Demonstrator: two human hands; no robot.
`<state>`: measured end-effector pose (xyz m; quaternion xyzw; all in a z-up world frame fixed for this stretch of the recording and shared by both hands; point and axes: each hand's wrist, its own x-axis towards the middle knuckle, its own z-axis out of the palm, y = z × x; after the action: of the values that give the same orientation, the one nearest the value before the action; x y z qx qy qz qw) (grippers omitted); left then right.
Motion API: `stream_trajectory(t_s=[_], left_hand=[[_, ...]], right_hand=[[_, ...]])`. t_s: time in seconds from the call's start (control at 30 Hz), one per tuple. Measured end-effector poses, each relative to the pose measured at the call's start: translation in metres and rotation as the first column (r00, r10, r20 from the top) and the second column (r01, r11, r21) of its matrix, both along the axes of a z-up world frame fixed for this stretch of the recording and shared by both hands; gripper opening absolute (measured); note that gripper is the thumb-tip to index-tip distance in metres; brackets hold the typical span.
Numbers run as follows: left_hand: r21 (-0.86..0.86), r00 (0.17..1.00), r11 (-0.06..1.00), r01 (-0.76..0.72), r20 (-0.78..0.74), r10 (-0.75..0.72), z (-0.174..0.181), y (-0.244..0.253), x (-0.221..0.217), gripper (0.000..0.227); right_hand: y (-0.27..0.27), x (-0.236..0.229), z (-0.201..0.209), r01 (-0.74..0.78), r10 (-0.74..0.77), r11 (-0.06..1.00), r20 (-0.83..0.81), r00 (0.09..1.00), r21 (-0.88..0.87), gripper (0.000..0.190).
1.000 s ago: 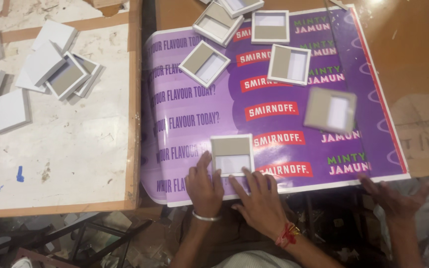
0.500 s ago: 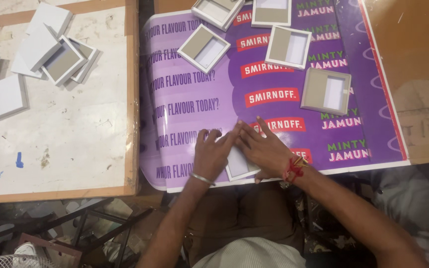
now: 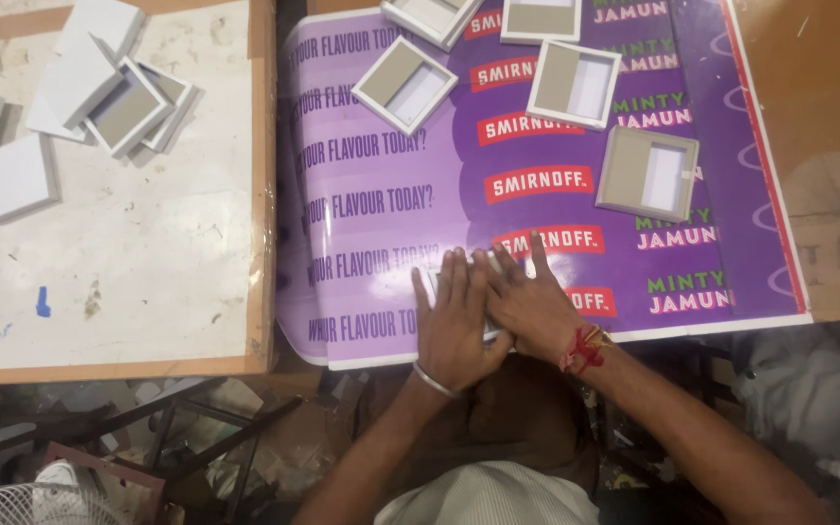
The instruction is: The person repeatedly picks up small square frames and presses them onto a purple Smirnoff Minty Jamun poster, aligning each frame over printed text blocks. The person handles frames one at a time, placing them in a grid-like pattern across the poster surface.
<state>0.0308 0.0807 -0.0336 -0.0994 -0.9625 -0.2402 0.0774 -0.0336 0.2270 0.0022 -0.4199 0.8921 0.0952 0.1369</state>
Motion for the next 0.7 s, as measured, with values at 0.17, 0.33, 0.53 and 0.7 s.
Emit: stream_trajectory(t_s=[0.17, 0.33, 0.53, 0.7], left_hand=[[-0.156, 0.972, 0.963, -0.219, -0.122, 0.201, -0.018, -0.014, 0.007, 0.103], [0.176, 0.992, 0.983, -0.052, -0.107, 0.072, -0.022, -0.035, 0.017, 0.115], [-0.004, 0.961, 0.962, 0.274, 0.043, -0.274, 0.003, -0.042, -0.009, 0.119], [-0.092, 0.889, 0.891, 0.444, 0.168, -0.426, 0.037, -0.041, -0.018, 0.119]], right_hand=[[0.006, 0.009, 0.004, 0.012, -0.015, 0.993, -0.021, 1.000, -0.114, 0.088], [0.011, 0.006, -0.002, 0.021, -0.021, 0.980, 0.003, 1.000, -0.199, 0.088], [0.032, 0.004, -0.012, 0.050, -0.013, 0.878, 0.080, 0.997, -0.477, 0.092], [0.073, 0.036, -0.022, 0.387, -0.111, 0.663, 0.428, 0.897, -0.641, 0.091]])
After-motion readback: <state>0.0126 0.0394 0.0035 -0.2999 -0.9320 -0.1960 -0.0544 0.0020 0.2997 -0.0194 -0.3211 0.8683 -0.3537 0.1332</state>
